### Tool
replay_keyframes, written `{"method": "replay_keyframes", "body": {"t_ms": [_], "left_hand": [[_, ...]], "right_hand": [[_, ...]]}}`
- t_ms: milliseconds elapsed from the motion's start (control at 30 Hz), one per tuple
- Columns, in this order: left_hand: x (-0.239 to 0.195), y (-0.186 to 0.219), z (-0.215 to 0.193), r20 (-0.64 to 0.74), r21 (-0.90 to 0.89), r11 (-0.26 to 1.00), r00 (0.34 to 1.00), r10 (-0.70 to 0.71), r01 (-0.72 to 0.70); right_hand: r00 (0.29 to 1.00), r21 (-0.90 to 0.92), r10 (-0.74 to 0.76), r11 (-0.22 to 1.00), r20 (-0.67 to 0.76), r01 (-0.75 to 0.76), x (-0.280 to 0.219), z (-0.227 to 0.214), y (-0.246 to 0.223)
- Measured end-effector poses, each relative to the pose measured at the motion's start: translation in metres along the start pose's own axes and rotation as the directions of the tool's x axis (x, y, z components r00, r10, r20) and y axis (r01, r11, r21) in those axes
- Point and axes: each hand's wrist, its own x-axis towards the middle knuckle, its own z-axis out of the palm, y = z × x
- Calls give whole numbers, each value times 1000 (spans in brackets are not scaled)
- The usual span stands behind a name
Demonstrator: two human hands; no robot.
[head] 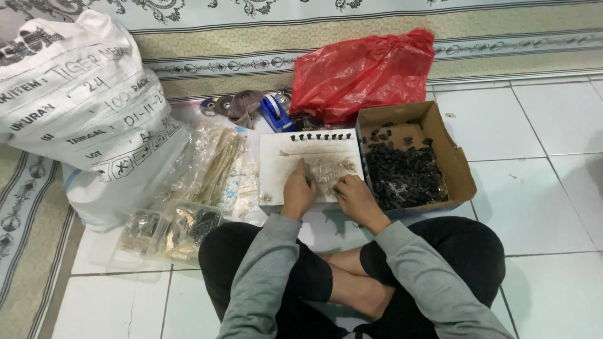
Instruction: The person sits on the floor and repeatedly picks small black plastic parts from a cardboard box. They assemble each part by hand and place the finished units onto a white board in front of them. The process continues throughout the clip with no other tools used.
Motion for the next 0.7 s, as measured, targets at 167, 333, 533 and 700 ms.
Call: {"method": "replay_keyframes", "body": {"t_ms": [167,333,533,700], "left_hand": [[-18,-4,14,-8,28,999,999,32,-32],[-34,-10,29,-8,87,996,1000,26,-25],[-51,-9,40,-17,93,992,996,84,-82],[-59,-12,54,-28,94,981,985,172,-169]], "right_hand": [[1000,-7,9,1000,-19,-9,-13,3,-2],[999,-5,36,999,-14,-36,-27,3,-9],[999,-40,50,998,12,-50,-41,1,-14],[992,-9,73,997,106,-72,-48,-5,-17]]}}
